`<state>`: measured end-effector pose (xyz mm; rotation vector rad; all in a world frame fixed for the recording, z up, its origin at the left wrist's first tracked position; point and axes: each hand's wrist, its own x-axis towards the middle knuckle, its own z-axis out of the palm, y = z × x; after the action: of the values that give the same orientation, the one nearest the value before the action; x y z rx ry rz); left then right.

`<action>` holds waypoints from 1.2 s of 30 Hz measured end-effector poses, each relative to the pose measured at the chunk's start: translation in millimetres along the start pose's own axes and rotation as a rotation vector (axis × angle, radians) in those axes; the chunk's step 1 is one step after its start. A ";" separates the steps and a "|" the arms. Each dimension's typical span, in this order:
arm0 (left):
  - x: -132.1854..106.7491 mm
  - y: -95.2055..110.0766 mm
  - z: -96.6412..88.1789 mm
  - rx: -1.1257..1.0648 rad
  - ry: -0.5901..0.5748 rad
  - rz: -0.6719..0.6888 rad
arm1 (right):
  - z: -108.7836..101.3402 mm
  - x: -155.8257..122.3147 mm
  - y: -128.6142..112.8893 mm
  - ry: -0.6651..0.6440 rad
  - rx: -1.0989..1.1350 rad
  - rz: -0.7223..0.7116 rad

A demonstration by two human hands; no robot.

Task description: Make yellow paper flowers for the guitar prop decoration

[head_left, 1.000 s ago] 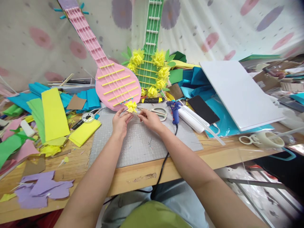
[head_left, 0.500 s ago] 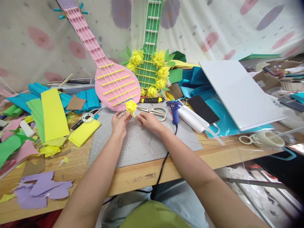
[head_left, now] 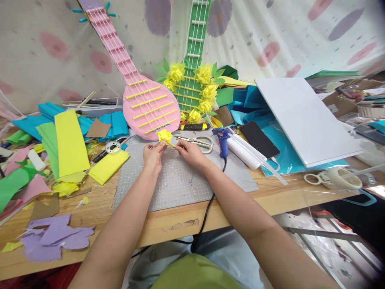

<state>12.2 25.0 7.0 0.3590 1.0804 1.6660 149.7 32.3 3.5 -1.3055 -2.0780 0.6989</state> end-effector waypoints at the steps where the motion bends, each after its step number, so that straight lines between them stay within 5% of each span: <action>1: 0.2 -0.5 -0.2 -0.002 -0.006 0.002 | -0.3 0.3 0.9 -0.006 0.004 -0.002; 14: 3.3 -2.5 -1.0 0.000 -0.029 0.054 | 1.1 -0.3 0.7 0.024 0.003 0.016; 23: 3.5 0.5 -3.3 -0.030 -0.116 -0.128 | -2.1 1.0 2.5 0.057 -0.017 0.045; 36: 1.8 1.5 -1.9 0.081 0.018 -0.089 | -4.2 1.1 -0.4 -0.041 -0.073 0.074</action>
<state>9.3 25.6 6.7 0.3441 1.1629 1.5527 152.1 33.7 6.9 -1.4255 -2.1146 0.6931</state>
